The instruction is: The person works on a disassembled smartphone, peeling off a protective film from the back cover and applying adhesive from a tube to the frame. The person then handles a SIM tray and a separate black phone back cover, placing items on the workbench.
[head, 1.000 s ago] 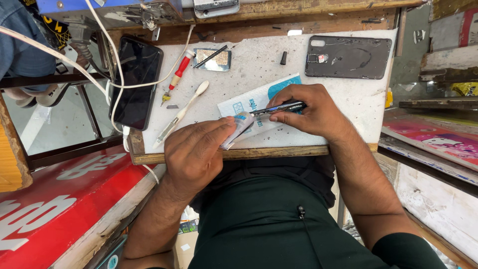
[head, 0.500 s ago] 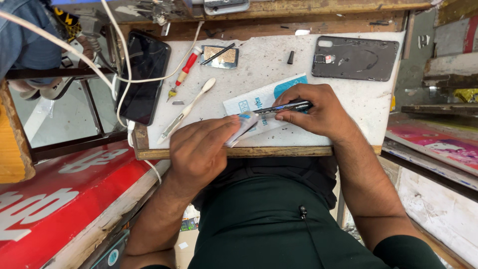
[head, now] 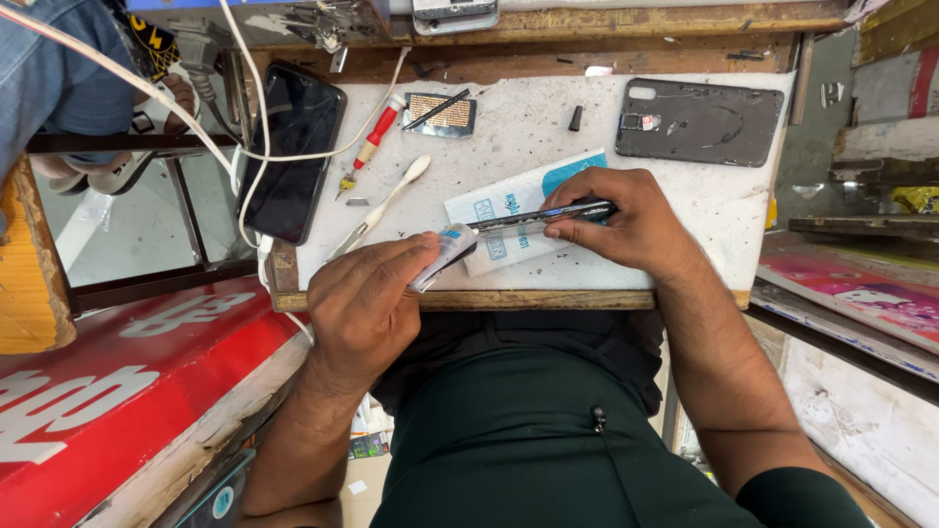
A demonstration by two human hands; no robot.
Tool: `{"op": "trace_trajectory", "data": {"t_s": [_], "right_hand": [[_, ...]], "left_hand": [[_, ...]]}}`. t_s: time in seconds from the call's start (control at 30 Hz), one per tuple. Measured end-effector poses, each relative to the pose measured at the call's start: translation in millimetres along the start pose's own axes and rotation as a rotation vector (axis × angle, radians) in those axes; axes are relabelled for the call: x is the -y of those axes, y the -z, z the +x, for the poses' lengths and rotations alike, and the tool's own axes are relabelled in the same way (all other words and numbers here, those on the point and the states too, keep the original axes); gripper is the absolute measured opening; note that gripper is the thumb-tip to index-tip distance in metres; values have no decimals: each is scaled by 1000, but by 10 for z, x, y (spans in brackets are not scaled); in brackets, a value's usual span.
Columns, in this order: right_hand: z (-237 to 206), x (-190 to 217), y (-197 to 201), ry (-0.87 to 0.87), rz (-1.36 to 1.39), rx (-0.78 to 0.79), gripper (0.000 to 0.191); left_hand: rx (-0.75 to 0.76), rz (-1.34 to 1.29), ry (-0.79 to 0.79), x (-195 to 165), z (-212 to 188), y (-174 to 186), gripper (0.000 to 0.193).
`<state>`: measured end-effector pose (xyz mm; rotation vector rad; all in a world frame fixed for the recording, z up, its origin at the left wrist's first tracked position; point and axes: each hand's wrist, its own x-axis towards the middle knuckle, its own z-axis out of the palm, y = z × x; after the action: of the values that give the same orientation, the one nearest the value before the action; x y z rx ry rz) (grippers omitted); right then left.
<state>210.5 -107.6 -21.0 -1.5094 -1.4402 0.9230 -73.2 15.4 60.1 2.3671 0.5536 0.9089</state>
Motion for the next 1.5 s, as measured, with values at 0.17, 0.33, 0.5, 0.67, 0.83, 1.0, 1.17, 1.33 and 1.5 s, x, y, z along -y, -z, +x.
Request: {"op": "trace_trajectory", "data": {"t_s": [0.17, 0.33, 0.5, 0.67, 0.83, 1.0, 1.17, 1.33, 1.5], "right_hand": [[-10, 16, 19, 8, 14, -12, 27], [-16, 16, 29, 2, 1, -17, 27], [-25, 6, 17, -5, 7, -18, 26], [-25, 2, 29, -60, -10, -27, 26], [-28, -6, 35, -8, 23, -17, 25], [-33, -12, 36, -29, 25, -18, 25], [-38, -12, 39, -17, 17, -15, 26], [-38, -9, 41, 14, 17, -23, 27], [-40, -2, 39, 3, 2, -22, 28]], "left_hand": [[14, -11, -16, -24, 15, -100, 36], [10, -5, -17, -26, 14, -73, 36], [-18, 19, 9, -8, -44, 29, 35], [-30, -14, -17, 5, -56, -88, 36], [-49, -22, 25, 40, -83, 3, 37], [-48, -25, 37, 27, -96, 11, 36], [-48, -51, 16, 40, -56, -103, 37], [-25, -73, 15, 14, -5, -162, 37], [-4, -84, 2, 5, 36, -229, 37]]}}
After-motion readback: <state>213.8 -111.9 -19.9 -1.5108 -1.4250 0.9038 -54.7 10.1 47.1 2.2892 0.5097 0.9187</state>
